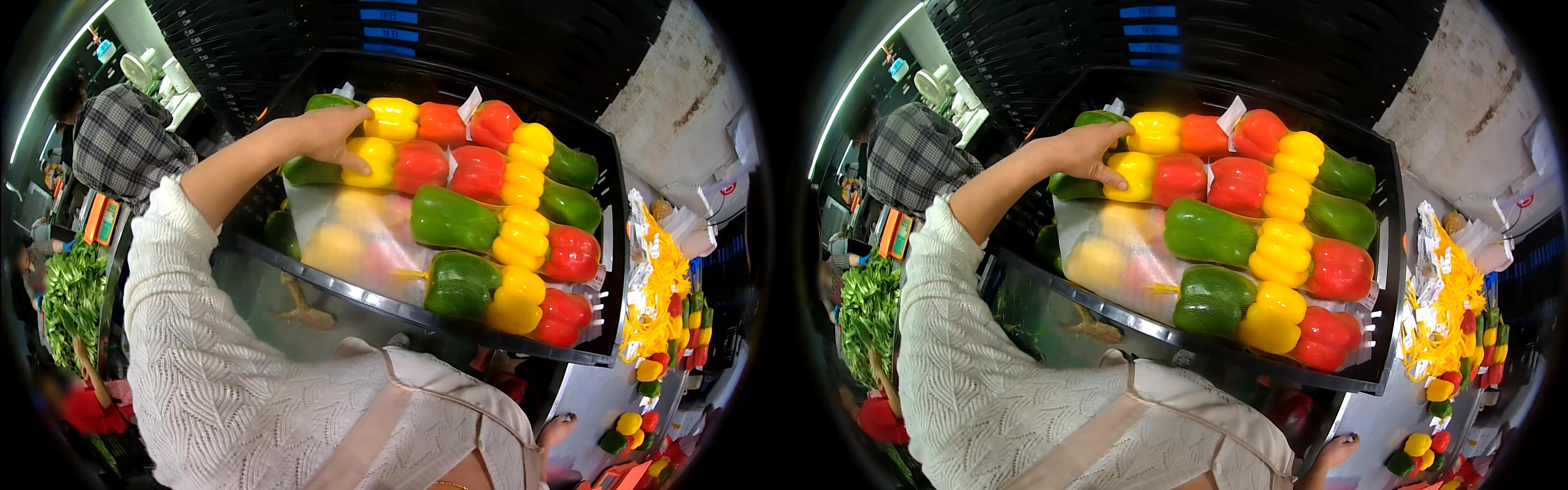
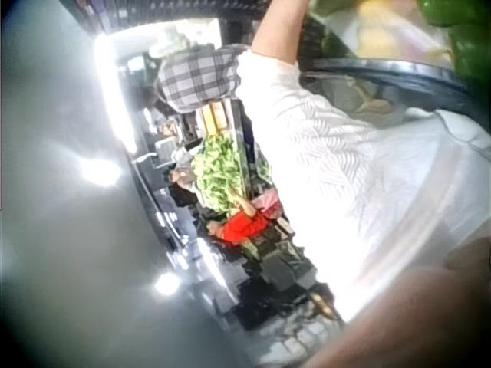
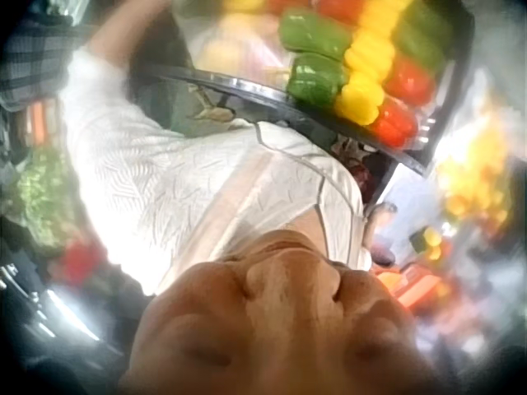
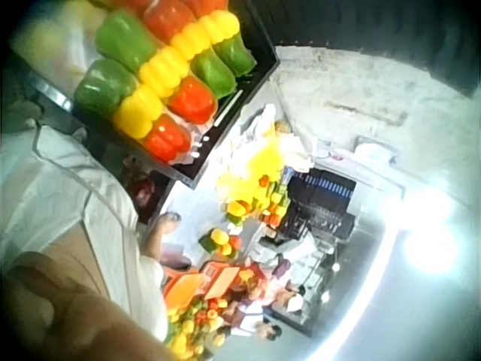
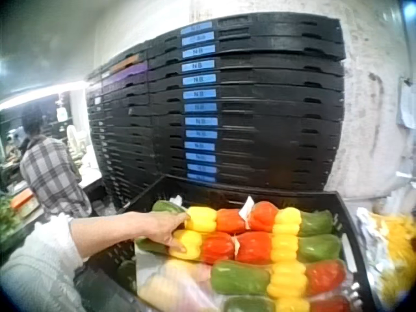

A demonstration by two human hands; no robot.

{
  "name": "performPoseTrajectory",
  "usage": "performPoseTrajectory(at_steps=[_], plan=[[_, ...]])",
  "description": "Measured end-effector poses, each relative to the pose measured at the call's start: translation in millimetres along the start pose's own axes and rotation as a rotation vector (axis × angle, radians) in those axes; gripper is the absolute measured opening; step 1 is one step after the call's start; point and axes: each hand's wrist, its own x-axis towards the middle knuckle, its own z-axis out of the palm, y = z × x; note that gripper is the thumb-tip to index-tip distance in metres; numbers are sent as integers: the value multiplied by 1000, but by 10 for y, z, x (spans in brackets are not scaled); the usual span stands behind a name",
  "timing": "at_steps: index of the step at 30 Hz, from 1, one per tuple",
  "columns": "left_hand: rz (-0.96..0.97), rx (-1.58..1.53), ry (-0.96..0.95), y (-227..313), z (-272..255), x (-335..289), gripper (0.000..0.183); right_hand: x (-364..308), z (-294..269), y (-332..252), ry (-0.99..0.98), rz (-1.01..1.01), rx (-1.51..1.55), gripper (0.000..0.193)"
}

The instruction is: The person assembles colorful bell pepper skewers by hand, inserting green, yellow, and red peppers onto sticks. They weigh the peppers on a digital scale, arrange them on a metal table, and place the finished skewers into a black crate. The process involves repeated pick-and-place actions and organizing the peppers by color.

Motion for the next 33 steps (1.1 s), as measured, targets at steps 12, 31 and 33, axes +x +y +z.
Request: performPoseTrajectory(at_steps=[12, 31, 33], plan=[[111, 150, 5, 129, 210, -70, 99, 118, 196, 282, 12, 13, -9, 39], [130, 412, 422, -65, 416, -170, 65, 49, 130, 128, -12, 50, 12, 39], [84, 409, 401, -10, 399, -195, 66, 12, 100, 42, -23, 66, 21, 39]])
